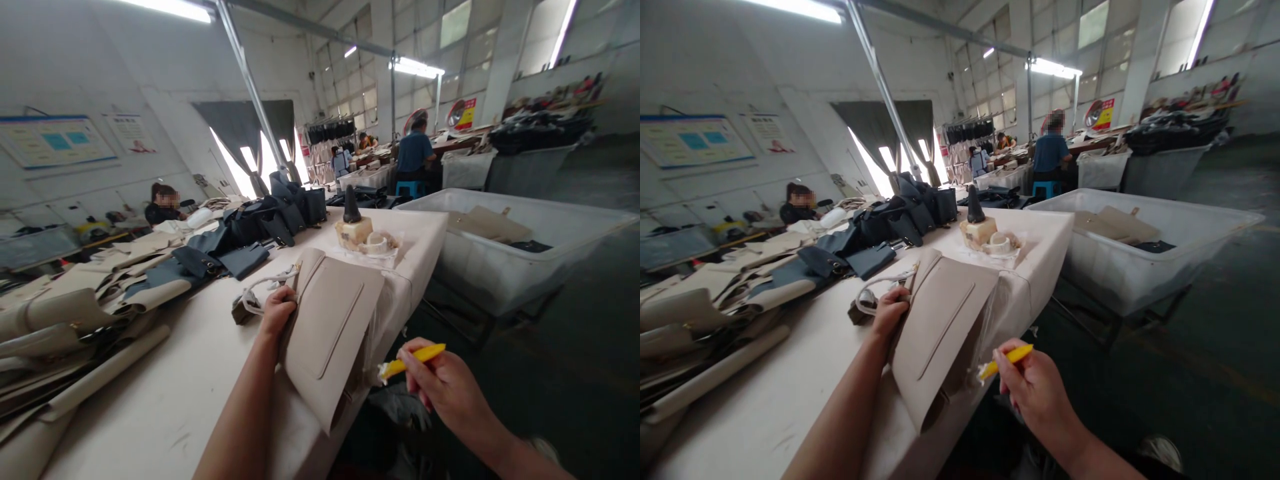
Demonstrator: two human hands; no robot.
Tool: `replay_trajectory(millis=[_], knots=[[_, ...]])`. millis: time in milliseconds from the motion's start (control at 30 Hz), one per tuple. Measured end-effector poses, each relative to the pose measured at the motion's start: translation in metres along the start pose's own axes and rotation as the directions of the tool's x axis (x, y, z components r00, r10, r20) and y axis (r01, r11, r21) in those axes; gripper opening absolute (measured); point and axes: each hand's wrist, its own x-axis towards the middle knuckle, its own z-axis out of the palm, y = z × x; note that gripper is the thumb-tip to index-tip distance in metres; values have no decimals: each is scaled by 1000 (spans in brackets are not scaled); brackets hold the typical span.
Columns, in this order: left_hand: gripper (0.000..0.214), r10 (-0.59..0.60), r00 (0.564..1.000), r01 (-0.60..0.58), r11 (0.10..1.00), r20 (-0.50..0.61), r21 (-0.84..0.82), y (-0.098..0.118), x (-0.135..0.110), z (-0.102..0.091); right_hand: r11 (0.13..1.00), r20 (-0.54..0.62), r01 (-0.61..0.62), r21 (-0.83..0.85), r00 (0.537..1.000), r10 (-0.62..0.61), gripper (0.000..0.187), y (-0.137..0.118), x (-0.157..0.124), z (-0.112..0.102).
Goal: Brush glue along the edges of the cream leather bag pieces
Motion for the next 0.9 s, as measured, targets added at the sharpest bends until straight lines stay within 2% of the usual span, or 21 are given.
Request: replay_trajectory(millis=[133,267,367,567,733,800,900], knots=[[10,-44,999,44,999,-7,-26,-5,-3,4,996,32,-53,74,998,50,42,1,-10,10],[9,-84,996,83,994,-7,-70,-9,-5,6,1000,-69,-23,15,997,24,42,13,-1,6],[10,-106,994,105,989,3,-103,-12,-6,6,994,-123,-55,90,990,66,41,13,2,1],[10,-134,991,135,982,10,-133,-15,-5,7,950,-6,-178,256,983,185,47,2,-10,8],[9,-139,990,142,978,30,-150,-13,-7,7,945,-62,-182,271,977,206,46,5,-8,3],[9,-139,990,143,978,36,-153,-12,-7,7,917,-70,-184,353,972,222,43,5,-6,-1],[9,-136,990,140,979,36,-147,-12,-8,6,815,-8,-237,529,959,284,42,4,-4,1]])
